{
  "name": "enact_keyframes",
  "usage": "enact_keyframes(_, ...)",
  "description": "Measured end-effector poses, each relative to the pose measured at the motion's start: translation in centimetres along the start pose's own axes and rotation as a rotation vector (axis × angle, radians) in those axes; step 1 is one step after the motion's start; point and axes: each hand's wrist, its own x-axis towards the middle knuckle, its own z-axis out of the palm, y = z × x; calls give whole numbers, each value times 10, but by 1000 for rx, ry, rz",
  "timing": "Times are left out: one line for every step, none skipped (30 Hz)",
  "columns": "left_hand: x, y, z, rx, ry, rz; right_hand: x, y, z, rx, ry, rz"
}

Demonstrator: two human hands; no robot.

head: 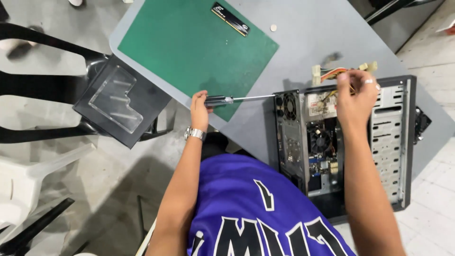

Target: Removing internal components such as a hard drive from a desktop computer case using a screwdriver.

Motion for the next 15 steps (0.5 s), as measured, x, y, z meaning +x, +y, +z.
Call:
enact_keyframes(-4, -6, -5, -24, -19, 12, -10, -8, -14, -157, -22, -3)
enact_keyframes(-9, -6, -5, -23, -23, 5, -14, -37, -22, -162, -25, 2)
enact_keyframes(-9, -3, -4, 5, -27, 20, -14, -65, -27, -270, -229, 253)
enact_keyframes(-9, 1, -3, 33, -31, 36, -14, -93, -33, -374, -437, 503)
enact_keyframes(-14, 9, -3, 32, -31, 37, -16, -92, -29, -374, -436, 502)
enact_keyframes(-19, 17, -2, -28, -40, 31, -19, -90, -25, -314, -483, 566)
enact_keyframes(-25, 24, -2, -85, -48, 25, -23, -88, -21, -251, -531, 630)
enact_keyframes(-25, 27, -2, -84, -48, 26, -19, -94, -17, -249, -530, 630)
enact_keyframes(-26, 29, -3, -70, -56, 7, -18, -100, -14, -311, -561, 661)
enact_keyframes(-26, 31, -4, -56, -64, -12, -16, -106, -10, -373, -592, 691)
enact_keyframes(-26, 27, -2, -55, -62, -15, -16, -104, -10, -373, -595, 692)
enact_keyframes(-25, 23, -1, -91, -73, -38, -16, -102, -10, -399, -597, 700)
enact_keyframes(-22, 21, 0, -127, -83, -56, -14, -101, -8, -422, -596, 705)
enact_keyframes(-21, 20, -1, -125, -80, -54, -15, -95, -4, -418, -596, 704)
enact_keyframes(-22, 18, -1, -143, -89, -29, -18, -89, -2, -459, -589, 676)
